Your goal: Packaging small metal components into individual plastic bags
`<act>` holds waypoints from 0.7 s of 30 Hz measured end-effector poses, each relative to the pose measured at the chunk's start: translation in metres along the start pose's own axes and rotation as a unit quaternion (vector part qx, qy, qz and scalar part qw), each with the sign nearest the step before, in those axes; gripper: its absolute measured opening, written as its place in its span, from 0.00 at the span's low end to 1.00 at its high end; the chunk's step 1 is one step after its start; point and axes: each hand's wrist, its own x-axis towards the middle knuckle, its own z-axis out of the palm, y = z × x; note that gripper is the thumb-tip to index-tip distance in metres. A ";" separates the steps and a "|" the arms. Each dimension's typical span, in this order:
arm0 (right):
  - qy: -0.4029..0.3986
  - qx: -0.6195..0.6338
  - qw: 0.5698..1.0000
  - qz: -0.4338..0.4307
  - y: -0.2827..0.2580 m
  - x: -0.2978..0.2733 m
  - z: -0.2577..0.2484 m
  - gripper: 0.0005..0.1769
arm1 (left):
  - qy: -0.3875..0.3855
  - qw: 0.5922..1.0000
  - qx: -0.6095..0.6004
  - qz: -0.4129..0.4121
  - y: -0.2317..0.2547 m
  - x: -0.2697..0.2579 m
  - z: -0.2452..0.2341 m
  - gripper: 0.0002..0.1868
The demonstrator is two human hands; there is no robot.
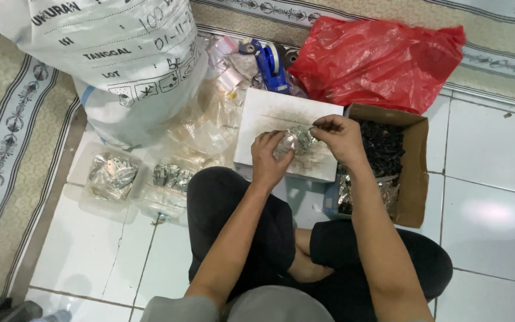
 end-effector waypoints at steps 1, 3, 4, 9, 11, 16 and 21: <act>0.001 -0.001 1.000 0.000 -0.007 -0.002 0.001 0.16 | -0.001 1.000 -0.001 0.000 0.003 -0.002 -0.001 0.25; -0.055 -0.110 0.992 -0.031 -0.022 -0.004 0.005 0.14 | -0.001 1.000 0.009 0.002 0.009 -0.002 -0.004 0.25; -0.055 -0.110 0.992 -0.032 -0.027 -0.006 0.010 0.14 | 0.000 1.000 0.009 0.004 0.007 -0.002 -0.002 0.25; -0.107 -0.316 0.942 -0.025 -0.032 -0.009 0.035 0.14 | 0.004 0.999 0.035 0.026 0.001 -0.004 0.002 0.26; -0.114 -0.331 0.936 -0.031 -0.029 -0.007 0.044 0.14 | 0.007 0.999 0.040 0.027 0.000 -0.004 0.002 0.26; -0.133 -0.356 0.924 -0.036 -0.035 -0.007 0.050 0.16 | 0.013 0.999 0.025 0.022 -0.003 -0.005 0.005 0.25; -0.132 -0.357 0.924 -0.038 -0.031 -0.004 0.047 0.14 | 0.008 1.000 0.004 0.010 -0.003 -0.004 0.005 0.27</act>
